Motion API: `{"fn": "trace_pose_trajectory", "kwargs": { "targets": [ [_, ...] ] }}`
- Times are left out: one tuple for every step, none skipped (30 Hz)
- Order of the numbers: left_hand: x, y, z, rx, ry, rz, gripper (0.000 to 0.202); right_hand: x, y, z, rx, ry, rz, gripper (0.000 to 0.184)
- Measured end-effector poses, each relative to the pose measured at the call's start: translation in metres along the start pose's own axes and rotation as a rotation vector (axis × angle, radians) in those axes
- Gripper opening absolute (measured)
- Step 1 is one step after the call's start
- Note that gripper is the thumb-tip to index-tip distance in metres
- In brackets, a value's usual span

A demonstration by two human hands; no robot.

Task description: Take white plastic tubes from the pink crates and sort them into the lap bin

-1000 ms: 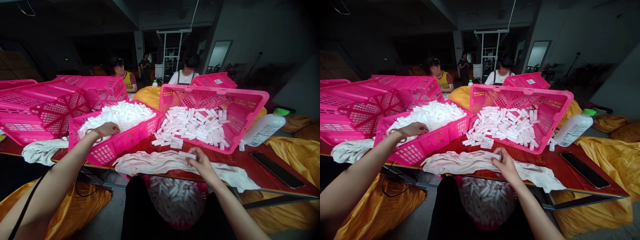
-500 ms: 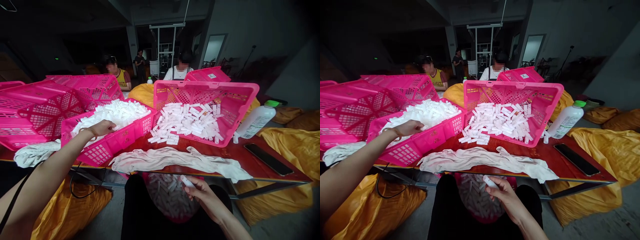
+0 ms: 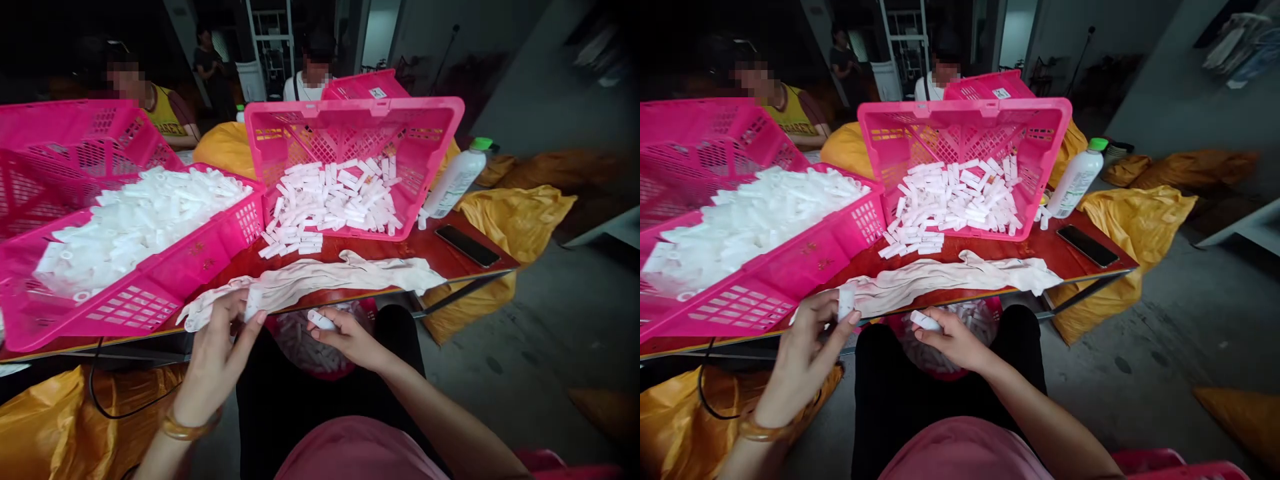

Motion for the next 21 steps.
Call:
{"fn": "trace_pose_trajectory", "kwargs": {
  "targets": [
    [0.014,0.006,0.007,0.020,-0.014,0.032,0.036,0.000,0.000,0.002,0.005,-0.008,-0.011,0.025],
    [0.027,0.011,0.012,0.050,-0.044,0.054,0.031,0.000,0.000,0.005,0.006,-0.013,-0.017,0.024],
    [0.039,0.015,0.016,0.085,-0.084,0.070,0.029,0.000,0.000,0.007,0.002,-0.018,-0.018,0.023],
    [0.049,0.018,0.019,0.117,-0.129,0.085,0.032,-0.001,0.001,0.010,-0.009,-0.022,-0.018,0.023],
    [0.057,0.020,0.022,0.142,-0.160,0.103,0.036,-0.002,0.001,0.011,-0.021,-0.026,-0.020,0.023],
    [0.062,0.021,0.024,0.158,-0.179,0.122,0.039,-0.003,0.002,0.012,-0.033,-0.031,-0.021,0.022],
    [0.066,0.021,0.026,0.170,-0.190,0.141,0.040,-0.003,0.002,0.013,-0.044,-0.040,-0.018,0.022],
    [0.067,0.021,0.028,0.181,-0.195,0.157,0.040,-0.003,0.003,0.014,-0.053,-0.049,-0.011,0.023],
    [0.068,0.021,0.029,0.194,-0.201,0.173,0.038,-0.003,0.004,0.014,-0.065,-0.051,0.004,0.023],
    [0.068,0.021,0.031,0.204,-0.215,0.188,0.035,-0.004,0.004,0.015,-0.083,-0.039,0.038,0.023],
    [0.067,0.021,0.033,0.206,-0.230,0.200,0.030,-0.005,0.003,0.016,-0.112,-0.012,0.094,0.022],
    [0.067,0.020,0.034,0.197,-0.248,0.208,0.027,-0.007,0.001,0.017,-0.154,0.030,0.170,0.020],
    [0.066,0.020,0.036,0.178,-0.260,0.212,0.024,-0.009,-0.001,0.019,-0.204,0.077,0.255,0.018],
    [0.064,0.019,0.036,0.151,-0.270,0.213,0.021,-0.009,-0.004,0.021,-0.256,0.117,0.342,0.017],
    [0.063,0.017,0.037,0.120,-0.275,0.212,0.020,-0.010,-0.005,0.023,-0.301,0.146,0.422,0.016],
    [0.063,0.015,0.037,0.091,-0.277,0.208,0.019,-0.009,-0.005,0.025,-0.338,0.165,0.492,0.016],
    [0.063,0.013,0.037,0.063,-0.278,0.206,0.020,-0.008,-0.005,0.026,-0.368,0.178,0.558,0.017],
    [0.063,0.011,0.037,0.035,-0.284,0.211,0.020,-0.007,-0.003,0.027,-0.395,0.191,0.632,0.018],
    [0.066,0.009,0.036,0.009,-0.302,0.229,0.020,-0.005,-0.002,0.028,-0.426,0.201,0.717,0.019],
    [0.070,0.006,0.035,-0.014,-0.337,0.262,0.019,-0.003,-0.001,0.028,-0.461,0.207,0.809,0.020],
    [0.075,0.004,0.033,-0.036,-0.386,0.308,0.018,0.000,0.000,0.028,-0.496,0.207,0.893,0.022]
  ]
}}
Point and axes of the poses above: each hand's wrist, its own z-axis away from the middle knuckle, its own x-axis out of the palm, y = z × x, the point moved 6 cm from there along -z, towards the middle knuckle, and after that the axes turned 4 degrees about y, right-handed, at the moved point
